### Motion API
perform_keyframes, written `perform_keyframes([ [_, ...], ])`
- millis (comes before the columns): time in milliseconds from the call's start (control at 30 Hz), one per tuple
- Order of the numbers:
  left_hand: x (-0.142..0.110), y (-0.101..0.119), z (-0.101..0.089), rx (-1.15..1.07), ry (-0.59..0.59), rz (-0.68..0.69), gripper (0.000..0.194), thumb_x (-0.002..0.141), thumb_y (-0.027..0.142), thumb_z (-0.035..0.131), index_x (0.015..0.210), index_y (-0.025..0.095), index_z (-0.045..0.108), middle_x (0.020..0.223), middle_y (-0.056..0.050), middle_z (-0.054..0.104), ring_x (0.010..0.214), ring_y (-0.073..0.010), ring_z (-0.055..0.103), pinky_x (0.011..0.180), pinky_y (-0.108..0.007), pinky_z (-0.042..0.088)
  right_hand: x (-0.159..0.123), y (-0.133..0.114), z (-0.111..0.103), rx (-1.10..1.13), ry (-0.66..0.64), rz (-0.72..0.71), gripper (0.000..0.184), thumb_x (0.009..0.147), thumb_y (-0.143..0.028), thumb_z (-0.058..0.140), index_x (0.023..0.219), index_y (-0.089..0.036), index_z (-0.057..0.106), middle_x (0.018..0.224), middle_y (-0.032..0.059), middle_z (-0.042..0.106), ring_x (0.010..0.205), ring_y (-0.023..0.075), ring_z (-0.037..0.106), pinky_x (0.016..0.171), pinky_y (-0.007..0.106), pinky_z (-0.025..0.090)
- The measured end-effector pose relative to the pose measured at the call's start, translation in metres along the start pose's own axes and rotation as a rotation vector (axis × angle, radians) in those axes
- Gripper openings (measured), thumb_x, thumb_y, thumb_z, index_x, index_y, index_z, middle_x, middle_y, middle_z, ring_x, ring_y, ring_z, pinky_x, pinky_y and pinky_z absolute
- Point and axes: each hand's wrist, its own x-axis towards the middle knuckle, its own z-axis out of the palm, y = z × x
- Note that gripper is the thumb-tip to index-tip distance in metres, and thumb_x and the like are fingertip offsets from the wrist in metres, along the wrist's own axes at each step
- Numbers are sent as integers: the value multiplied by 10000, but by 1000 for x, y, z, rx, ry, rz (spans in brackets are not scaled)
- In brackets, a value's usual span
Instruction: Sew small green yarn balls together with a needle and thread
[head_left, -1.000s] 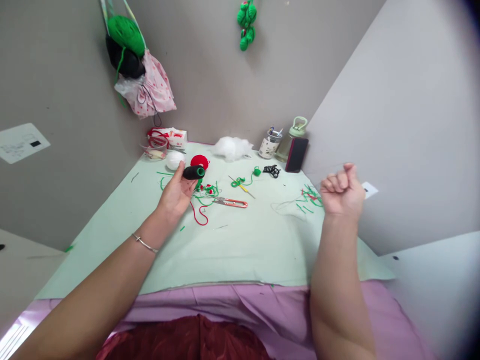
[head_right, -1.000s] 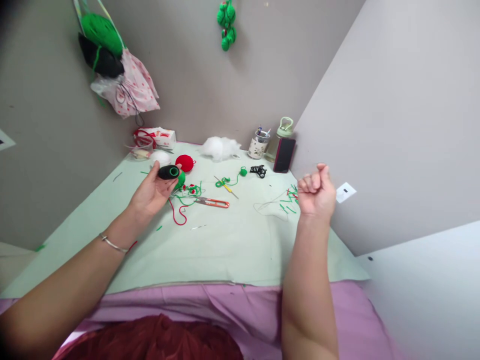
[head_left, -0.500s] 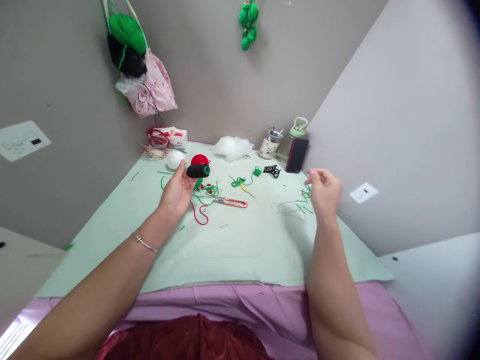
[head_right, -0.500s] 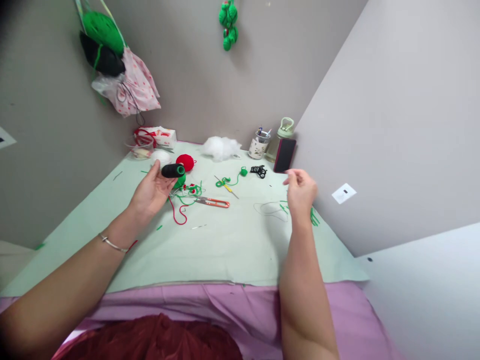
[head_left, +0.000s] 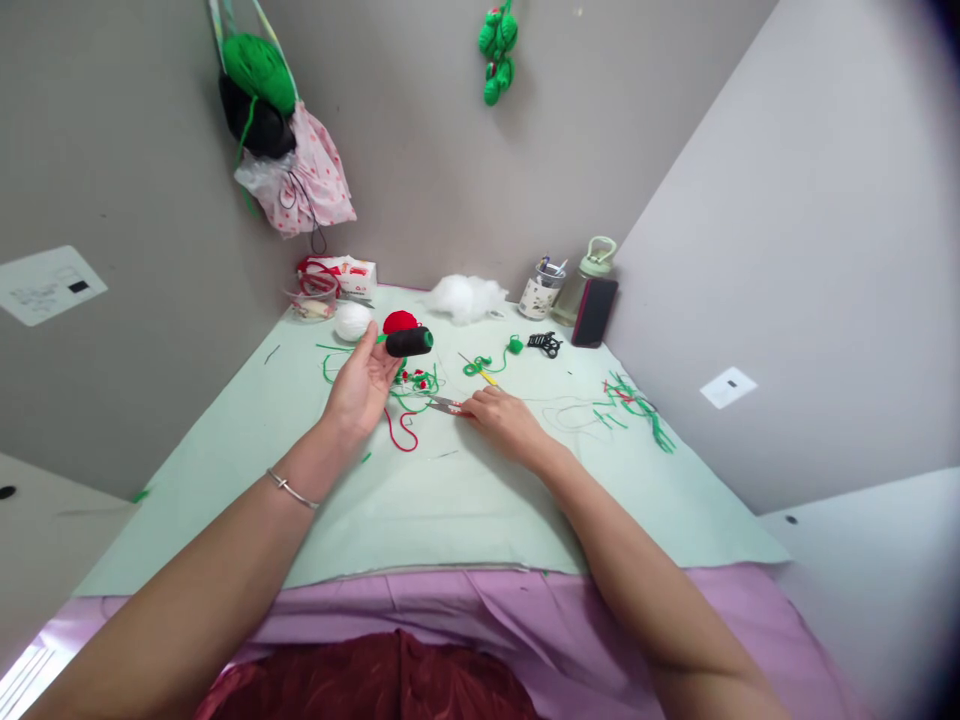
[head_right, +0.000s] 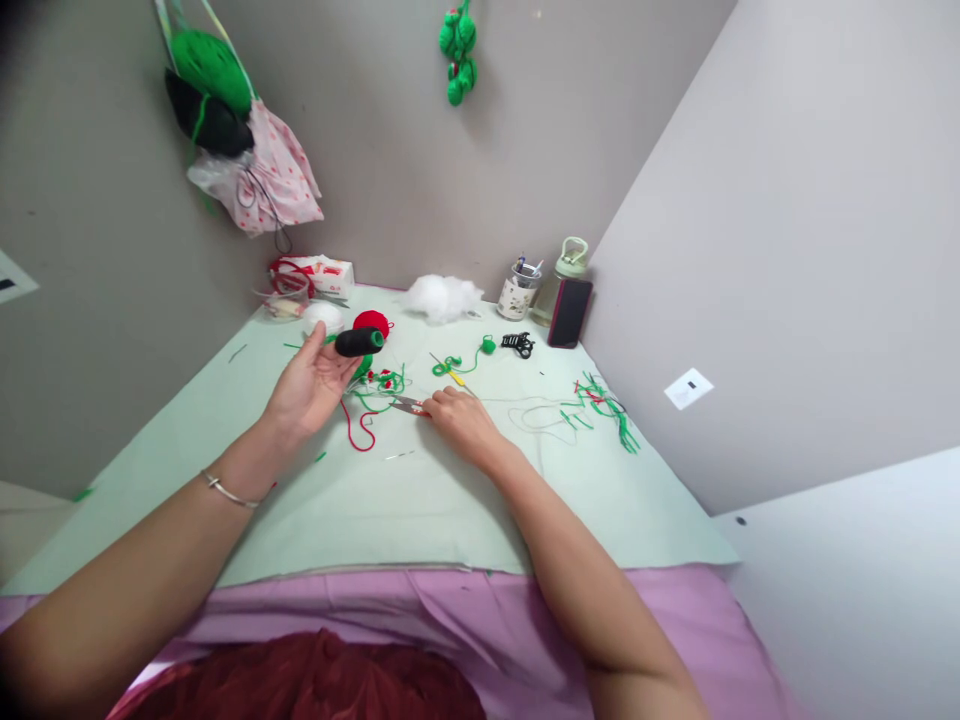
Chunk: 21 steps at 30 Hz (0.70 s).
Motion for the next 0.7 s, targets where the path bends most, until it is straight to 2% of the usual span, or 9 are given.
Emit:
perform_keyframes([
  [167,0,0,0,9,1,12,303,963,408,582,908,166,756,961,-87,793,1209,-207,655,1060,-303,459,-11,3,-14,242,26,-22,266,933,-124,522,1137,-154,690,972,89,653,901,187,582,800,291,428],
  [267,0,-1,0,14,-4,16,298,963,400,582,890,164,750,945,-85,790,1194,-202,661,1074,-305,449,-21,16,-30,472,59,102,247,882,-126,524,1016,-173,726,948,59,618,780,149,565,766,291,434],
  [400,-1,-2,0,23,11,13,287,969,382,575,894,159,740,936,-85,784,1165,-196,672,1088,-313,441,-29,41,-45,996,146,224,165,879,-239,565,908,-172,714,916,51,640,763,149,585,760,303,455],
  [500,-3,-5,2,39,12,23,251,945,374,614,898,158,732,952,-83,781,1184,-202,662,1114,-316,423,-28,53,-45,1481,313,303,142,870,-305,632,942,-189,669,830,24,656,726,138,598,731,283,472],
  [600,-8,-8,4,114,-39,30,244,910,401,658,905,169,732,983,-82,782,1239,-224,632,1160,-336,379,-21,52,-41,1787,413,343,122,818,-210,672,931,-188,631,850,23,662,730,124,612,724,261,487],
  [700,-15,-13,7,251,-144,38,321,871,492,678,893,179,750,1044,-97,783,1300,-259,587,1203,-365,317,-13,40,-35,1978,378,341,123,754,-92,593,844,-175,598,725,-3,585,600,89,512,628,222,454],
])
